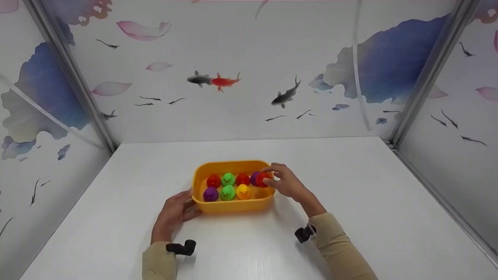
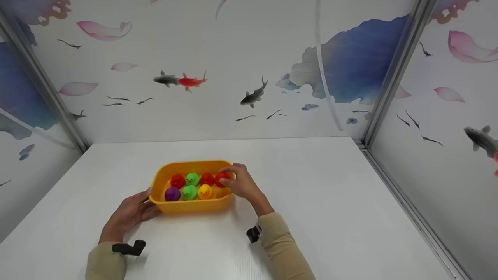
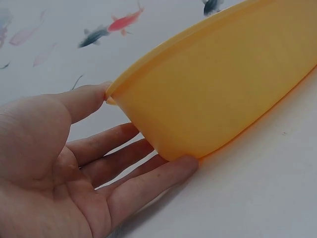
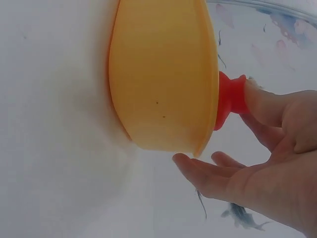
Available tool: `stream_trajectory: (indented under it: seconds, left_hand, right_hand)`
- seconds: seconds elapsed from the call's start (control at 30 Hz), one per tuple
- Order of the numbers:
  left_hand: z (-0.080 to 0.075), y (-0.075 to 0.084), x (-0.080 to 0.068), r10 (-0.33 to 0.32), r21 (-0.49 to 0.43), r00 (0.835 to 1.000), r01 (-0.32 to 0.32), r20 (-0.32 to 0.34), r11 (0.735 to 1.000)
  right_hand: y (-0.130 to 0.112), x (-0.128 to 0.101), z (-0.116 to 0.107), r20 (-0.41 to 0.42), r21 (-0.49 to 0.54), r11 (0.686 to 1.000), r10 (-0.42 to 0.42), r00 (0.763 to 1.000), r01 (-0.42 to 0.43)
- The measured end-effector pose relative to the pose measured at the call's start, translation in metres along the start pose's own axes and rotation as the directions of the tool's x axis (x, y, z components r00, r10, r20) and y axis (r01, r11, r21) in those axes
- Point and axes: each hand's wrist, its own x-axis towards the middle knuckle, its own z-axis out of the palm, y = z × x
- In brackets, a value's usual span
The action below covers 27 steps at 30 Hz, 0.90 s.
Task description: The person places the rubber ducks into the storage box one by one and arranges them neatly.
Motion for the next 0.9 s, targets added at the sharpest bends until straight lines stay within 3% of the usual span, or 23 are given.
stream_trajectory:
  seconds: [0.23,0.53,0.9]
  left_hand:
    - [0.000,0.000,0.000,-0.009,0.002,1.000,0.009,0.008,1.000]
    - [0.001,0.002,-0.002,-0.011,0.010,1.000,0.011,0.010,1.000]
    - [0.002,0.002,0.000,-0.031,0.019,0.999,0.031,-0.018,0.999]
  right_hand:
    - [0.006,0.005,0.003,0.042,0.072,0.986,0.148,0.988,-0.151]
    - [0.004,0.013,0.007,0.117,-0.030,0.973,0.232,0.966,-0.230]
    - [-0.001,0.017,0.015,0.079,-0.097,0.945,0.321,0.944,-0.313]
